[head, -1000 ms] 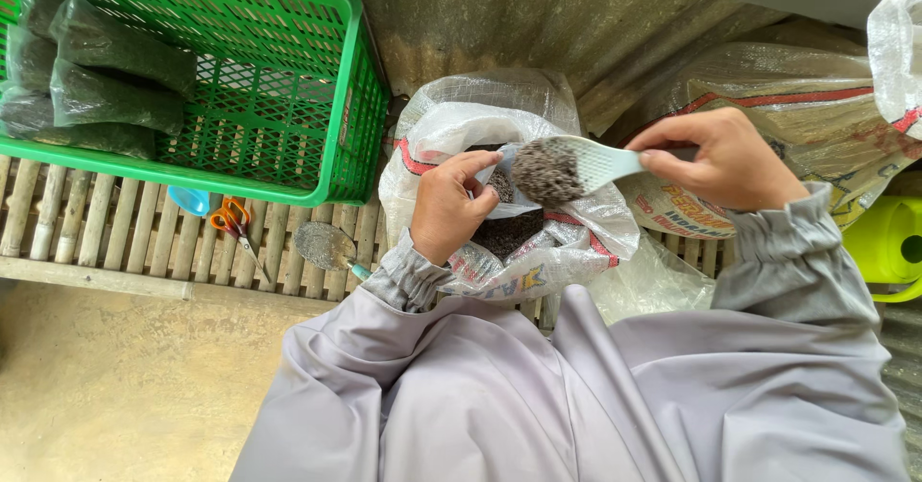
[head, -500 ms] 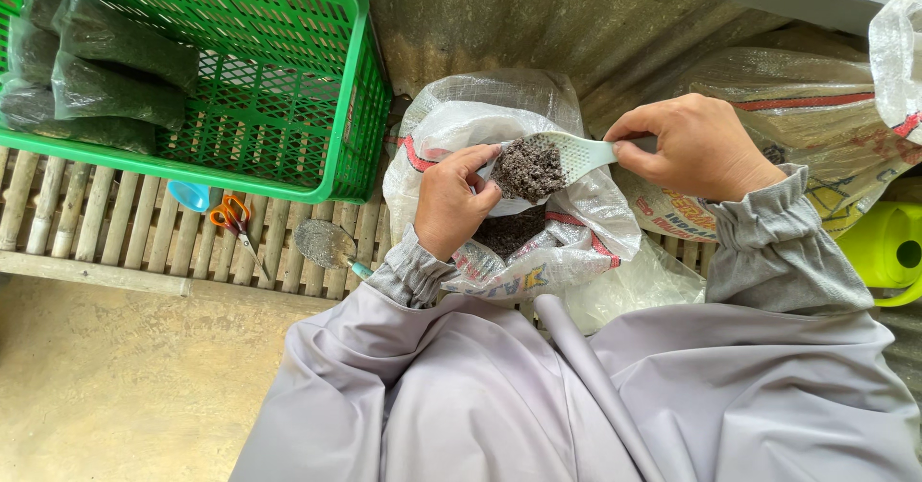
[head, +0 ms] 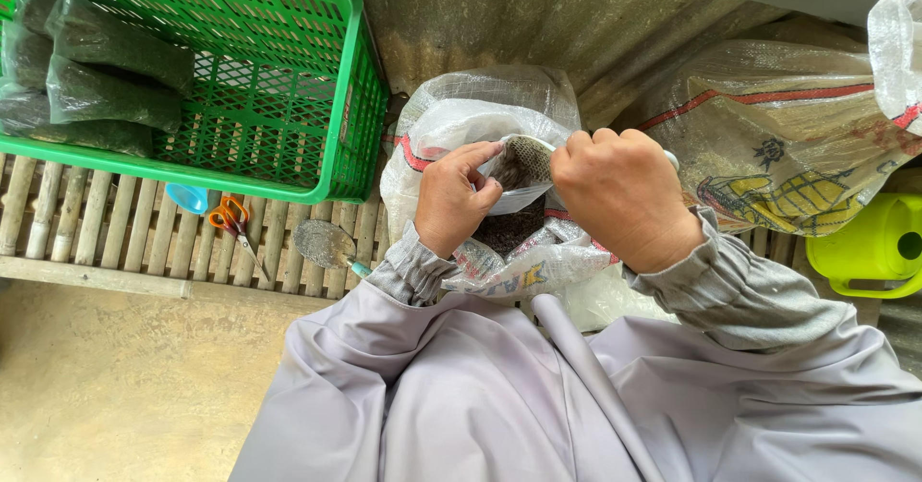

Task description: The person scoops dark grains from a large sack into a small plastic bag using a white scoop. They hold the bag open with one hand while repeatedly filling it with the other. The filled bag is then placed into a green basket.

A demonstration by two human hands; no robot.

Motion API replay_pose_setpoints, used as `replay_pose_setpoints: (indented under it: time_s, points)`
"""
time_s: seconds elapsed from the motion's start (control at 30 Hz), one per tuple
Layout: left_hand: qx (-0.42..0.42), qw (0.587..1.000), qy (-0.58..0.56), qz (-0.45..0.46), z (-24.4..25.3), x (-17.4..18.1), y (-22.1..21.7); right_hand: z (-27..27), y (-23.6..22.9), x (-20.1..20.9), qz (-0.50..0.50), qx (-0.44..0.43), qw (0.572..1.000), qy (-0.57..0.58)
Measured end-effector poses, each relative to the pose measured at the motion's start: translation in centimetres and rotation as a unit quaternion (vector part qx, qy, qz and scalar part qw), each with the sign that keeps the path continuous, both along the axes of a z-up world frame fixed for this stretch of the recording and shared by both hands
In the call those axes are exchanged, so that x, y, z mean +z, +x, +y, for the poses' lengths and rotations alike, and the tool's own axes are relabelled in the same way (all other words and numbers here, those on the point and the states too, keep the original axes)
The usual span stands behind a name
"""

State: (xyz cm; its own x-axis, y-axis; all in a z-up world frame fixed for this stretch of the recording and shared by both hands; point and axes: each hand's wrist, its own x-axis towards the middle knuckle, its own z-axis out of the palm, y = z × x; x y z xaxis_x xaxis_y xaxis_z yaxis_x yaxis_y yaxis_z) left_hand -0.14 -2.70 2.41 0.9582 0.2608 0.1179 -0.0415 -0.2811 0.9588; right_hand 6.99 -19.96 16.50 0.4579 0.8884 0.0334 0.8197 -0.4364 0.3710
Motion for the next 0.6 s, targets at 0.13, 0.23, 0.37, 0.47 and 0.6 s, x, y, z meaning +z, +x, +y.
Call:
replay_pose_setpoints:
  time_s: [0.13,0.23,0.37,0.47,0.6]
  points:
    - [0.004,1.0,-0.011,-0.003,-0.1,-0.1,-0.1,-0.1,0.0,-0.3,0.029,0.005,0.999,0.02]
    - [0.001,1.0,-0.016,0.001,-0.3,0.0,0.0,0.3,0.7,-2.4,0.071,0.0,0.997,0.036]
    - [-0.006,1.0,-0.014,0.007,-0.4,0.1,-0.1,1.0,1.0,-5.4,0.072,-0.002,0.997,0.031]
    - [-0.001,1.0,-0.013,0.001,-0.1,0.0,-0.1,0.1,1.1,-4.9,0.082,-0.036,0.996,0.002]
    - [0.013,1.0,0.002,0.007,0.7,-0.1,0.1,-2.5,1.5,-1.4,0.095,-0.062,0.99,0.082]
